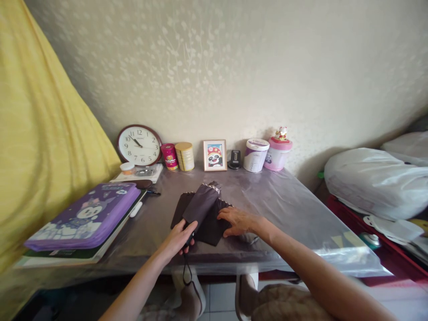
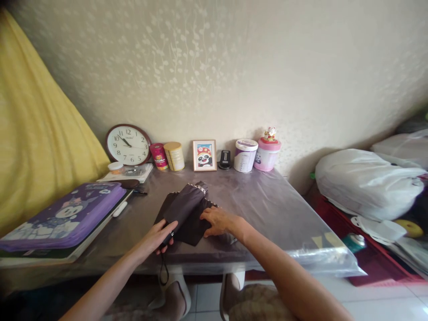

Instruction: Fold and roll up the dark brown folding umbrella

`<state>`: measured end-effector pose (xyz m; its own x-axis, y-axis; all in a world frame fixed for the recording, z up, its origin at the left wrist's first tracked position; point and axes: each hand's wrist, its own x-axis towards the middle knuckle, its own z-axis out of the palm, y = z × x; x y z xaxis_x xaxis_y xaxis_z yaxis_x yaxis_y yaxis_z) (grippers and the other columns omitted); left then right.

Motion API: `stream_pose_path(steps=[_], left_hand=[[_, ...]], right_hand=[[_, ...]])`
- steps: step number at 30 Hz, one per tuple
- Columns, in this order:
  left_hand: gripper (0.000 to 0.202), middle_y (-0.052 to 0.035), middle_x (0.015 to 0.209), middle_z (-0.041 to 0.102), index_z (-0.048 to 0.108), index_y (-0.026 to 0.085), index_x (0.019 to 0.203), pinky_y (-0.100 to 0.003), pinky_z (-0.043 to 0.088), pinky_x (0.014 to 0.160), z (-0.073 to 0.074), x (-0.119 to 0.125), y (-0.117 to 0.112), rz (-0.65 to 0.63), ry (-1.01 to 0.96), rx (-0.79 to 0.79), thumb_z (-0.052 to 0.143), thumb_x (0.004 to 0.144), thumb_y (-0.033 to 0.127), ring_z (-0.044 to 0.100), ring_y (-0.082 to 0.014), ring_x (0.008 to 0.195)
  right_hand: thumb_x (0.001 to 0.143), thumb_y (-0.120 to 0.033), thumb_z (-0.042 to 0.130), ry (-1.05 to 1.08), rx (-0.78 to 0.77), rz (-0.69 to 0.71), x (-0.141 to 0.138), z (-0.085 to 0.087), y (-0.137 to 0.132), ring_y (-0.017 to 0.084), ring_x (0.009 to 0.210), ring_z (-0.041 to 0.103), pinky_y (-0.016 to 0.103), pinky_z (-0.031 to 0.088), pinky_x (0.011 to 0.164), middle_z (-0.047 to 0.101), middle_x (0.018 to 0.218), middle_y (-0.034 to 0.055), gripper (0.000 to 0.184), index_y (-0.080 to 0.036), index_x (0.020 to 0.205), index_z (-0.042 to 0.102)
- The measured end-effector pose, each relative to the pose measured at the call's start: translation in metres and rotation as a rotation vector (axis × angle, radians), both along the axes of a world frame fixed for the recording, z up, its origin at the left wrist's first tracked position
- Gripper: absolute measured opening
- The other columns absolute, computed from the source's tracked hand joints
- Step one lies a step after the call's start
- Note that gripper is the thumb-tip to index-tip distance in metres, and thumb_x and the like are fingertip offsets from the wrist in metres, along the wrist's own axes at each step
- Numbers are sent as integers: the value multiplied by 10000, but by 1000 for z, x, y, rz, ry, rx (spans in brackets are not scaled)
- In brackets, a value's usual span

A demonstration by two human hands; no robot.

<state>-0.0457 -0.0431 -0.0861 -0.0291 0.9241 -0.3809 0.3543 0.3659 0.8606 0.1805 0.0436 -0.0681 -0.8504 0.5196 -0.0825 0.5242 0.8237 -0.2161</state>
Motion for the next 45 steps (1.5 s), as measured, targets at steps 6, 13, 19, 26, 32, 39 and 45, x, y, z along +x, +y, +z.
stream_pose_path(steps=[6,13,19,26,32,39,45], left_hand=[[557,42,520,542,498,197,982,-168,270,323,1,0,0,24,-40,6,413,698,669,470,-88,346],[540,51,505,527,495,195,921,-167,258,324,1,-1,-1,44,-91,14,425,685,675,456,-85,339],[536,48,509,532,493,191,907,-167,250,324,2,-1,-2,45,-93,21,423,688,675,459,-85,342],[540,48,504,527,496,186,911,-172,271,335,5,0,-3,37,-84,21,439,679,670,469,-91,348],[530,51,504,528,499,190,911,-166,267,324,3,0,-3,36,-86,31,435,683,664,463,-85,343],[526,51,498,523,495,188,942,-163,272,321,6,1,-4,26,-79,33,435,695,649,460,-84,345],[538,53,494,521,496,191,952,-161,270,320,8,2,-4,30,-68,12,435,688,656,458,-83,346]], right_hand=[[673,-478,652,-15,46,-1,-4,4,-11,261,1037,514,386,392,881,550,1155,102,555,-189,1134,545],[813,-420,516,-4,99,-11,-4,6,-15,211,959,552,340,399,846,602,1029,72,329,-197,1045,583],[782,-347,530,-22,58,-244,17,6,-5,233,958,565,324,428,793,579,1095,77,353,-203,1104,545],[709,-148,492,-14,106,-257,26,1,-9,222,998,538,306,407,837,518,1182,100,473,-174,1181,479],[711,-104,464,-35,183,-256,18,-2,-7,223,1048,497,331,379,879,516,1175,92,449,-183,1152,501],[786,-144,434,-84,249,-321,15,0,-11,222,984,528,317,413,814,570,1060,104,298,-177,1062,540],[795,-113,397,-110,193,-459,19,1,-9,200,873,591,283,429,709,625,963,88,310,-206,1039,564]])
